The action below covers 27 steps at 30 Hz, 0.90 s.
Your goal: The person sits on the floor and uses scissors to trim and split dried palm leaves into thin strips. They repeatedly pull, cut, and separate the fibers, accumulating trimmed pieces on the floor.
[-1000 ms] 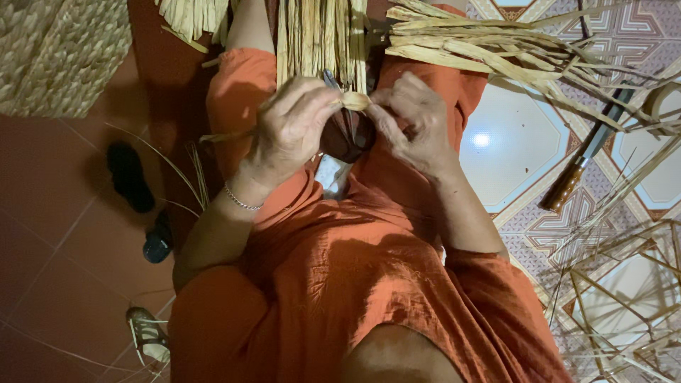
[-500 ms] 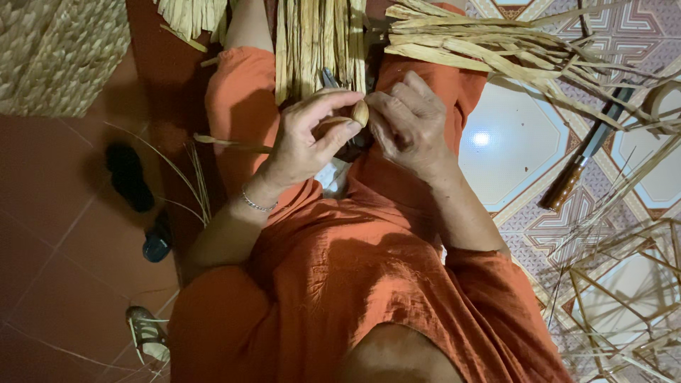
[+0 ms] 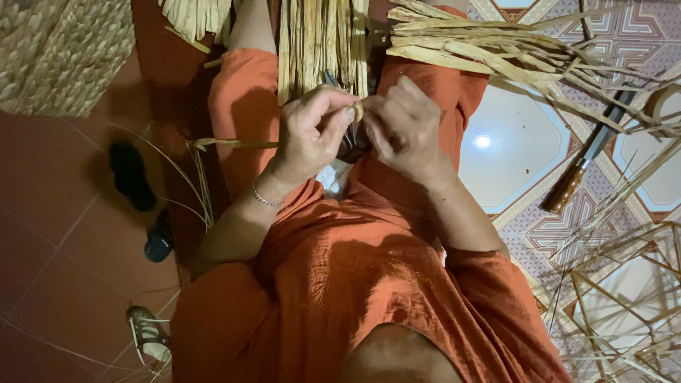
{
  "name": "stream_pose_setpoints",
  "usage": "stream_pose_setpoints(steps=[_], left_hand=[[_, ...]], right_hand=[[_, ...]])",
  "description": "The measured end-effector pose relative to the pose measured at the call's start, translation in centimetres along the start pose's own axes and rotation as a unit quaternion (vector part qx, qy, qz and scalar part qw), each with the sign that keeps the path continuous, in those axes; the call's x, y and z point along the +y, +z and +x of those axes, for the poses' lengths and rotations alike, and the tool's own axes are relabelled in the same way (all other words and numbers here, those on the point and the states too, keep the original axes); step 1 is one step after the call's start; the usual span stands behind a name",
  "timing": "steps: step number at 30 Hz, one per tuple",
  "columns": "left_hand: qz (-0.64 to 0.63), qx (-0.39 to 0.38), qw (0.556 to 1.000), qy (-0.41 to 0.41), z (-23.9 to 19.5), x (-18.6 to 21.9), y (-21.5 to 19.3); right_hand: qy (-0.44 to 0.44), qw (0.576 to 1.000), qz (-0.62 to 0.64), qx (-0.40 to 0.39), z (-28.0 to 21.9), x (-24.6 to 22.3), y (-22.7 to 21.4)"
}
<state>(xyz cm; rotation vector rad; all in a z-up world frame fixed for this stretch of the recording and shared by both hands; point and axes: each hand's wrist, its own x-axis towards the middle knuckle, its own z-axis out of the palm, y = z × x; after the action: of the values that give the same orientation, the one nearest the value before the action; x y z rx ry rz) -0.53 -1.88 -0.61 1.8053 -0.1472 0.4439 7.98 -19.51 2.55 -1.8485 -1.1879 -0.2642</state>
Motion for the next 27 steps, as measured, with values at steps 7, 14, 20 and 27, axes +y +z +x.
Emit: stream_pose_setpoints(steps=[7, 14, 20, 27], left_hand=[[-0.267, 0.038, 0.953, -0.139, -0.1, -0.7, 0.1], [-0.102, -0.015, 0.989, -0.107, -0.2, -1.2, 0.1], [0.014, -0.015, 0.998, -0.065, -1.9, 0.0, -1.2], [-0.051, -0.065, 0.985, -0.153, -3.0, -1.2, -2.0]], right_hand=[[0.342, 0.784, 0.51, 0.086, -1.6, 1.1, 0.7], [0.322, 0.76, 0.519, 0.222, -1.9, 4.4, 1.7], [0.332, 0.773, 0.485, 0.24, -2.3, 5.2, 1.4], [0.318, 0.761, 0.482, 0.296, -1.6, 6.8, 0.9]])
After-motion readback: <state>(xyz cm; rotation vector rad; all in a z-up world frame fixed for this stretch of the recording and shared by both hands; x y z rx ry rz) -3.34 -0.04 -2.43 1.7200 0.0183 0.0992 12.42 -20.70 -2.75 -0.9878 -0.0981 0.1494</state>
